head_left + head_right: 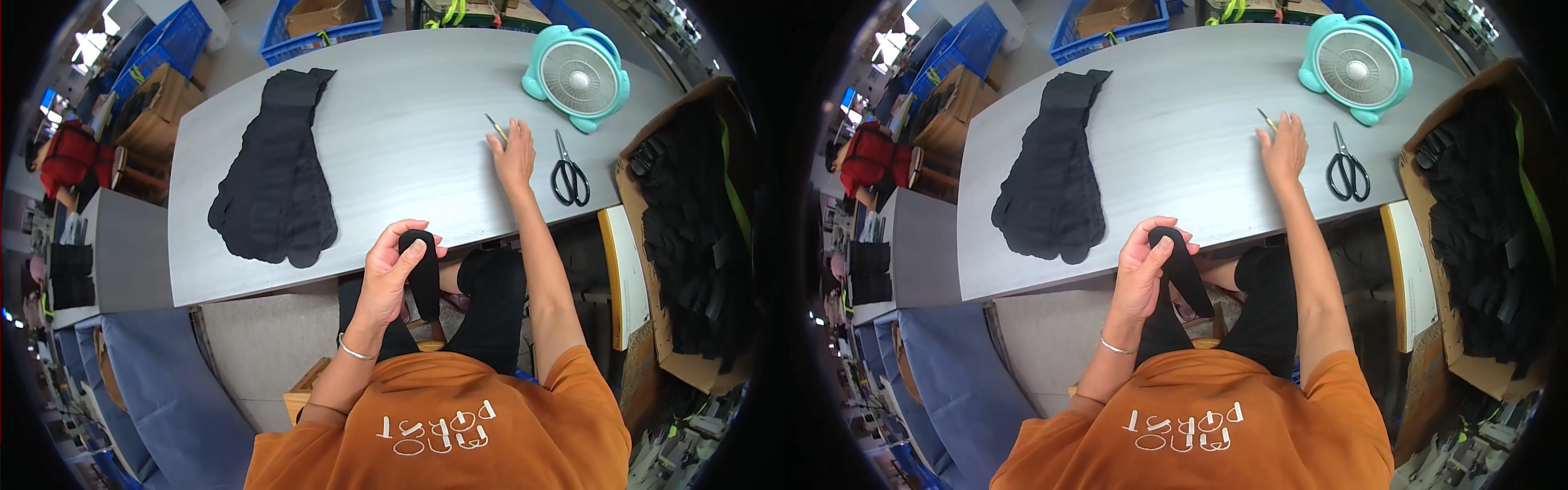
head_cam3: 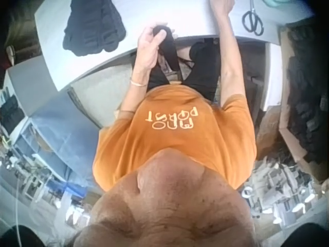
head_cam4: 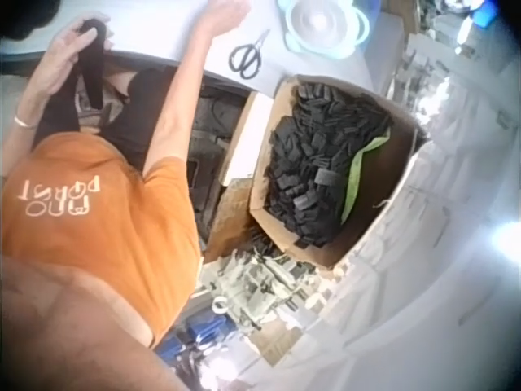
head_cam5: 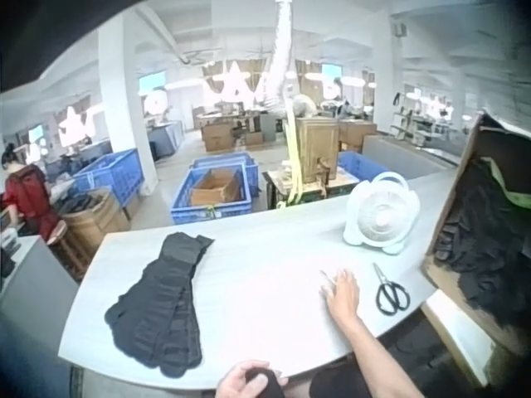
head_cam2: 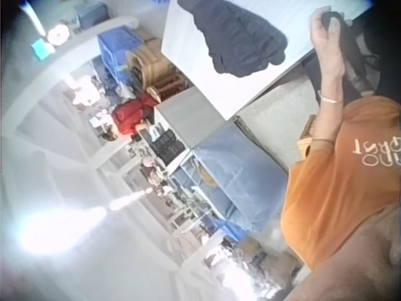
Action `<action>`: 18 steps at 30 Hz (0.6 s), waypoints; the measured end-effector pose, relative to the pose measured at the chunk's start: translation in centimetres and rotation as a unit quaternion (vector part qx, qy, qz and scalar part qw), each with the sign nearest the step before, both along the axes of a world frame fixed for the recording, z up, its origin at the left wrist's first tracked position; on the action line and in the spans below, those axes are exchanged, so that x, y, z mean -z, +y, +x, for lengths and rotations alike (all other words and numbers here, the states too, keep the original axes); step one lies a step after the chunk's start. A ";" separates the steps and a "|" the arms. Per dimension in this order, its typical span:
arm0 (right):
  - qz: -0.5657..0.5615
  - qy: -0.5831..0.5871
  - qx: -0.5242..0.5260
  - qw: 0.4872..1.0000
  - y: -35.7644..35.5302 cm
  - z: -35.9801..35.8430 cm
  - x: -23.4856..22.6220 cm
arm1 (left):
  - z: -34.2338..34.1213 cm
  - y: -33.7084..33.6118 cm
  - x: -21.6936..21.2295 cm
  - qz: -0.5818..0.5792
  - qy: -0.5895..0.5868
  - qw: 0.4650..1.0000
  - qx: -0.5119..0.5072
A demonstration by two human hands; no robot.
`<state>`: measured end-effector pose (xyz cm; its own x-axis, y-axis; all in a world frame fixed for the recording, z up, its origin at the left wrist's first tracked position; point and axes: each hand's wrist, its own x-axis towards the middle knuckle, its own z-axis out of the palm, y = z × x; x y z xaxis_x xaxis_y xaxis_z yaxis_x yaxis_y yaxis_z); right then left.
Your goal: Measuring, cutting, and assembling fabric sleeves onto foam straps in a manufacturing setting.
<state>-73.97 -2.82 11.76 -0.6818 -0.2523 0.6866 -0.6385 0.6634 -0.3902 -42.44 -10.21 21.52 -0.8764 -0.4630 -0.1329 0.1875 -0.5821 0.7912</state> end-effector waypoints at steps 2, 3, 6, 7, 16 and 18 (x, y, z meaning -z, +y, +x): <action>0.073 0.065 0.004 0.995 0.8 -1.9 2.4 | -0.1 -0.1 0.1 -0.020 -0.005 1.000 -0.007; 0.060 -0.072 -0.047 0.994 0.1 -0.6 0.9 | 0.4 -0.2 0.2 -0.016 0.000 1.000 -0.026; 0.011 -0.068 -0.117 0.991 1.0 1.7 0.6 | 0.8 0.1 0.2 -0.001 0.013 0.999 -0.036; 0.011 -0.070 -0.120 0.990 1.2 3.5 -0.4 | 1.0 0.0 0.3 0.007 0.018 0.999 -0.042; -0.018 -0.204 -0.377 0.903 9.0 19.6 -14.1 | 1.7 1.6 -1.0 -0.069 0.009 0.997 -0.018; 0.001 -0.154 -0.372 0.915 9.7 20.5 -15.3 | 1.9 2.3 -1.4 -0.067 -0.001 0.998 0.000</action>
<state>-53.49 6.87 27.10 -0.4810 -0.7268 0.4904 -0.7744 0.0899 -0.6263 -40.56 -7.86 22.91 -0.8759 -0.4773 -0.0714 0.1866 -0.4713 0.8620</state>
